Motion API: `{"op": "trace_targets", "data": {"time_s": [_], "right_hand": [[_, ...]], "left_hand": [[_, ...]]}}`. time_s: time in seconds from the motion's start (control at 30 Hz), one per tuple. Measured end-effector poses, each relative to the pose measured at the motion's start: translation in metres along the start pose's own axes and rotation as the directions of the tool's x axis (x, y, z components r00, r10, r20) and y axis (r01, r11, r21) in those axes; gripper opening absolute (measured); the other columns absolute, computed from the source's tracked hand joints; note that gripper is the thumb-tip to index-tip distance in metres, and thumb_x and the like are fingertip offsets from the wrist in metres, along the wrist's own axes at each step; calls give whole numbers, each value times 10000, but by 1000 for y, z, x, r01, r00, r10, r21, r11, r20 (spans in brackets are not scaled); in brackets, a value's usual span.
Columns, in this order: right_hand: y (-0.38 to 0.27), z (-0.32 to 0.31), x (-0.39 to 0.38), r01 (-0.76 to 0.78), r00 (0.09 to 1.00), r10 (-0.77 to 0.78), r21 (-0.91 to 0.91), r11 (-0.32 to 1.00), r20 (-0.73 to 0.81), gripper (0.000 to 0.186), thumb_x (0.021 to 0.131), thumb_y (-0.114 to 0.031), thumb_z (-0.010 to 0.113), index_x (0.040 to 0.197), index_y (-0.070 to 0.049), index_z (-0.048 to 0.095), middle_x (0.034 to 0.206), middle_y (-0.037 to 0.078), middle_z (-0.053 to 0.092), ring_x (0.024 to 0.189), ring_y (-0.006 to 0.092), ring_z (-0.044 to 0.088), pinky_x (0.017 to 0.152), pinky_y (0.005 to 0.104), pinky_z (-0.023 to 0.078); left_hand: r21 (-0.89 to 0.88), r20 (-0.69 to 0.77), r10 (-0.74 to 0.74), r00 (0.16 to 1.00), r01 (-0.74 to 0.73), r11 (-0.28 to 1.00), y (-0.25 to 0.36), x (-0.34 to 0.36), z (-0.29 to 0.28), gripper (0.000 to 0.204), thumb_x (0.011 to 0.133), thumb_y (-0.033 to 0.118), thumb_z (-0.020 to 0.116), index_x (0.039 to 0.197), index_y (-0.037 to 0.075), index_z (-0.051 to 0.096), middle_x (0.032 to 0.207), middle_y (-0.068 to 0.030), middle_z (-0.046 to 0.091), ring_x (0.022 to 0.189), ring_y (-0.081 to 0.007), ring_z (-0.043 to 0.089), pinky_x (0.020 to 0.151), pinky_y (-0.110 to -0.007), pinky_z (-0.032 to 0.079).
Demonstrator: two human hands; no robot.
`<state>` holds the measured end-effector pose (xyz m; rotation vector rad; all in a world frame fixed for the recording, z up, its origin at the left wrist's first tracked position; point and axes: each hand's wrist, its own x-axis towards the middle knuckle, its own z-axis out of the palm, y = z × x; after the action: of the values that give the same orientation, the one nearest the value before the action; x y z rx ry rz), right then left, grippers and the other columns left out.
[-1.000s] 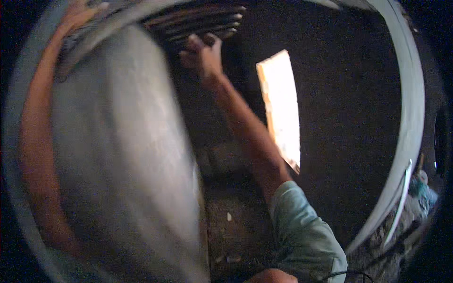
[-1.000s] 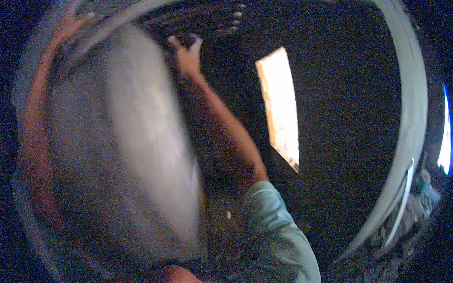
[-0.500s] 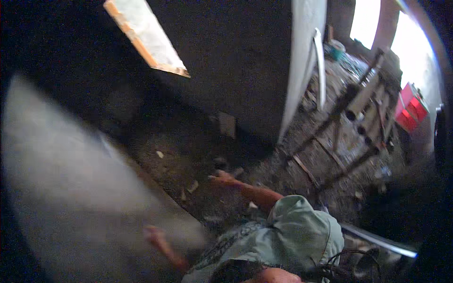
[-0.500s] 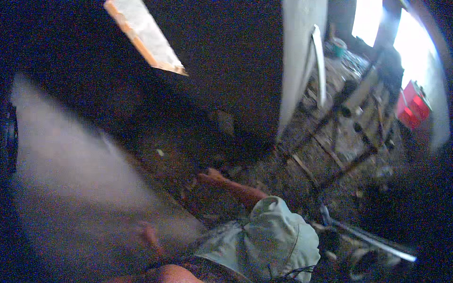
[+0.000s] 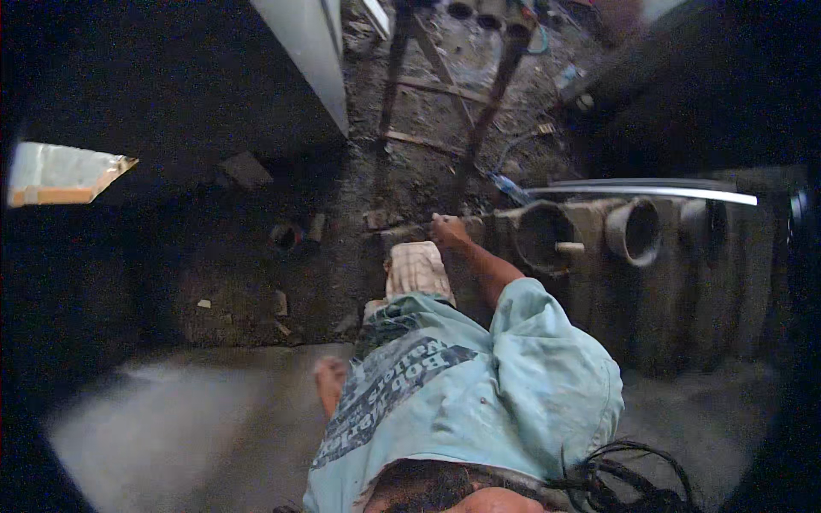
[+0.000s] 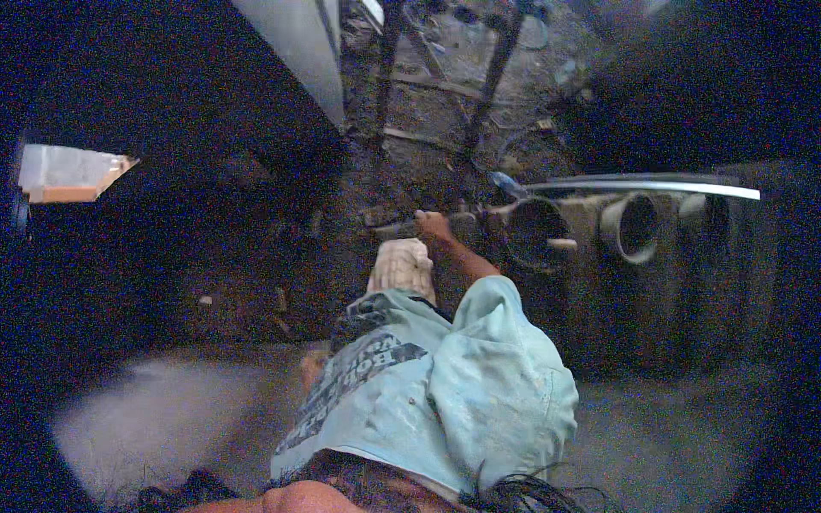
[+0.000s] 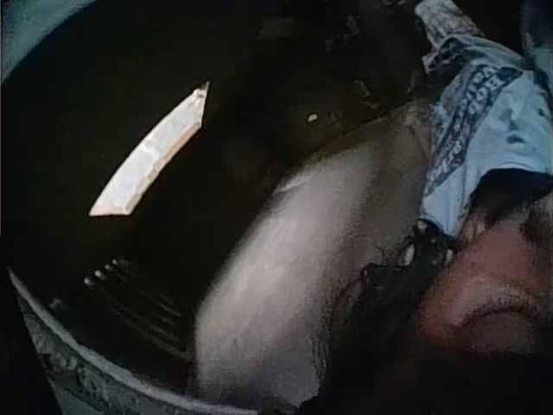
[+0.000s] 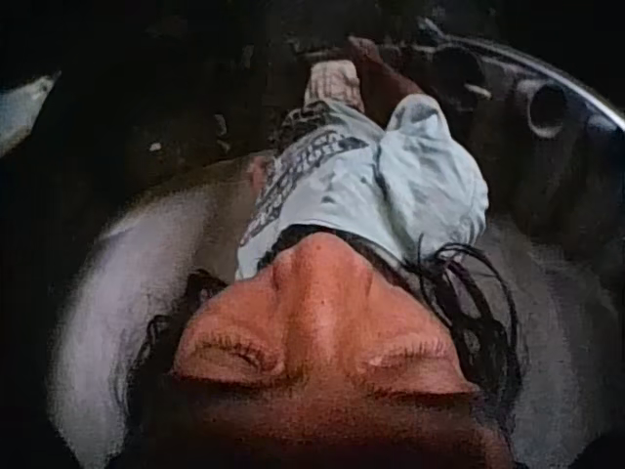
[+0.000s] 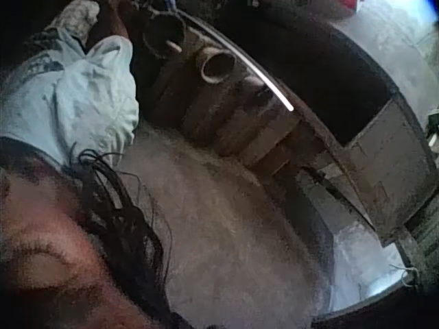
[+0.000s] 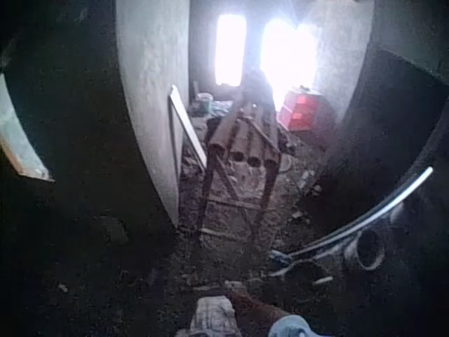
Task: The person positions a long metal corner bead onto the top edge of a doorway and secures it into the concrete using a hammer.
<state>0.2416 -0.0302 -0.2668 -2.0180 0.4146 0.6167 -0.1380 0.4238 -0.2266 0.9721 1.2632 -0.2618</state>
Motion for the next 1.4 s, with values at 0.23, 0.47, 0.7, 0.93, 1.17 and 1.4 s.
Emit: {"op": "trace_targets", "data": {"time_s": [0.23,0.47,0.7,0.93,1.17,1.4], "right_hand": [[20,34,-93,-60,998,59,-73,996,-17,329,848,-341,560,905,-34,664,780,131,678,760,274,657,757,370,510],[66,25,-146,-244,958,261,140,960,-120,611,778,-408,651,1268,-62,539,1249,191,566,1144,290,555,954,370,433],[133,38,-202,-278,959,274,57,959,74,467,899,-398,521,1161,-22,608,1162,203,614,1096,298,581,927,373,446],[145,44,-251,-370,925,309,337,866,223,412,909,-359,513,1132,-31,625,1125,198,629,1057,293,597,899,365,460],[156,8,-272,-398,913,254,554,731,320,362,919,-320,505,1104,-41,643,1088,194,645,1019,288,614,871,357,474],[80,-207,-273,91,935,-88,6,996,343,230,858,-193,544,978,-62,689,950,151,680,856,260,647,773,351,508]], "left_hand": [[184,-124,280,952,-255,949,92,-26,20,219,934,307,523,1039,115,532,896,-96,630,644,-199,591,530,-327,477],[388,287,-47,957,-71,919,48,-37,84,393,897,438,539,1131,123,546,941,-92,653,673,-227,614,551,-354,490],[605,368,-137,920,-125,787,9,-10,125,399,874,445,559,1096,113,568,918,-93,656,675,-234,618,557,-366,490],[649,359,-66,931,-198,735,18,8,146,407,852,452,579,1060,102,590,894,-95,659,676,-240,622,562,-378,490],[704,359,-17,933,-258,662,28,11,168,416,829,458,599,1025,92,611,871,-97,662,678,-247,626,568,-391,490],[879,344,-88,935,-287,380,6,16,161,426,806,465,619,990,81,633,848,-98,665,680,-254,631,573,-403,490]]}}
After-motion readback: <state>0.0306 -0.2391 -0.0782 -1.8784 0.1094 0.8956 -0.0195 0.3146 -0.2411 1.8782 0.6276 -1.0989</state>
